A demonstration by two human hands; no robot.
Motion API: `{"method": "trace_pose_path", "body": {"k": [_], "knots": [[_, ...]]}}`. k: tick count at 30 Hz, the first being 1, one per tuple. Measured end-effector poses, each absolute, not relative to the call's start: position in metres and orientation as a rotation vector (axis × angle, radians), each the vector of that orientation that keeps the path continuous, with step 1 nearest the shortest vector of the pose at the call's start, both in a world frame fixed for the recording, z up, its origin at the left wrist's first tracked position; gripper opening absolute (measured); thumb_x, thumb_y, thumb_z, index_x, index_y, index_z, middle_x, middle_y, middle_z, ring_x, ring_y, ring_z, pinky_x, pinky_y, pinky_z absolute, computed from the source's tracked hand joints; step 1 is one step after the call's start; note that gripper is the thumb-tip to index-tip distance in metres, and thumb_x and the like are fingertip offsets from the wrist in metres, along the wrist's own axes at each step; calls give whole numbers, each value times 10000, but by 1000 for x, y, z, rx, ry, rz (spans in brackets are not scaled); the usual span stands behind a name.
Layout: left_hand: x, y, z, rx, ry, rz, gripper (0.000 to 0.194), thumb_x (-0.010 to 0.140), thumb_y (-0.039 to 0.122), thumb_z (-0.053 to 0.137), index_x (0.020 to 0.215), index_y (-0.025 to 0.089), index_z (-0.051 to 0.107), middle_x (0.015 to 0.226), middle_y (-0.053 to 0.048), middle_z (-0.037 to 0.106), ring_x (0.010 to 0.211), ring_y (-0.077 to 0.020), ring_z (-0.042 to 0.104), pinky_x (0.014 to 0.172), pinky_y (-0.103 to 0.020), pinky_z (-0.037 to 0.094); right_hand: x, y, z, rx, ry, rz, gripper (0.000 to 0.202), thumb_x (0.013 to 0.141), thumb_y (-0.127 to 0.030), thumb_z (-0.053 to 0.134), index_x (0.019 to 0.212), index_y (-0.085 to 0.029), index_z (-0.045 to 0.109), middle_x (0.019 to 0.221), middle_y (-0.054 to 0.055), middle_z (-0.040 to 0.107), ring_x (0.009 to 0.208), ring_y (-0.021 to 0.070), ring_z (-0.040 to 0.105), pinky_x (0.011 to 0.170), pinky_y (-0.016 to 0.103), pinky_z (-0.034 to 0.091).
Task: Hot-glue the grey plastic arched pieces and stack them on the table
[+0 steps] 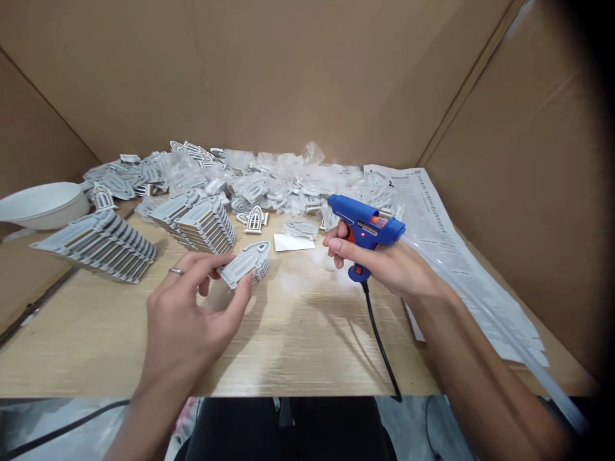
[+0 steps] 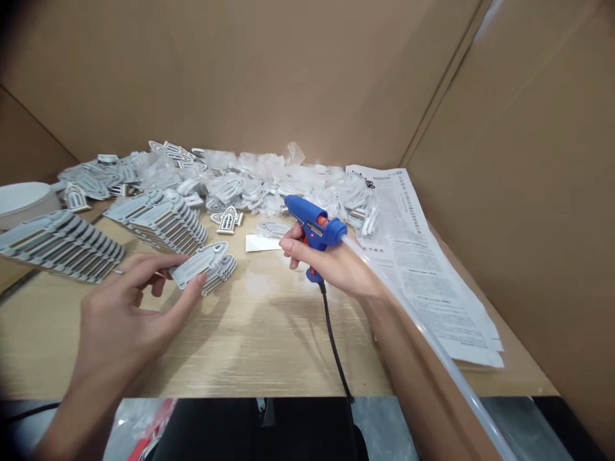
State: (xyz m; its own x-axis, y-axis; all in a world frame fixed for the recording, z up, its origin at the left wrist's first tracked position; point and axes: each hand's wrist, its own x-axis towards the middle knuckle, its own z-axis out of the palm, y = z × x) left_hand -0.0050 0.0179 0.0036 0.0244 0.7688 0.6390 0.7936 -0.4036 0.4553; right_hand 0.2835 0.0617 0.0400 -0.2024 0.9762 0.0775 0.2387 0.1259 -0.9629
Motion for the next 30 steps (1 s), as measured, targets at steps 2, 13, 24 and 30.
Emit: {"method": "trace_pose_path", "body": {"k": [2,13,24,30], "knots": [[-9,20,-2,-2227,-1758,-1365,217,976,324,762,1123,165,772,936,-37,665,732,-176,555,764,-371,485,283,62,41,-1215,-1580,1152,465,895,-585,889,967,-231,596,982,29,717,720,160,685,507,265,470],[-7,29,-19,-2225,-1870,-1275,202,950,339,764,1082,186,777,1007,-46,734,769,-186,630,768,-362,522,286,65,35,-1223,-1516,1160,394,884,-503,916,980,-232,647,930,2,679,680,140,639,524,269,488],[-8,34,-23,-2256,-1949,-1230,235,933,368,757,1088,192,775,1064,-66,759,846,-237,691,869,-425,577,287,63,35,-1231,-1486,1179,353,906,-470,900,987,-242,643,935,-2,671,696,139,630,541,273,485],[-8,31,-22,-2256,-2021,-1228,256,913,375,766,1111,214,761,1030,-52,743,777,-212,662,838,-406,575,286,63,36,-1247,-1488,1166,374,894,-500,896,991,-247,637,951,8,682,699,148,627,540,283,472]]}}
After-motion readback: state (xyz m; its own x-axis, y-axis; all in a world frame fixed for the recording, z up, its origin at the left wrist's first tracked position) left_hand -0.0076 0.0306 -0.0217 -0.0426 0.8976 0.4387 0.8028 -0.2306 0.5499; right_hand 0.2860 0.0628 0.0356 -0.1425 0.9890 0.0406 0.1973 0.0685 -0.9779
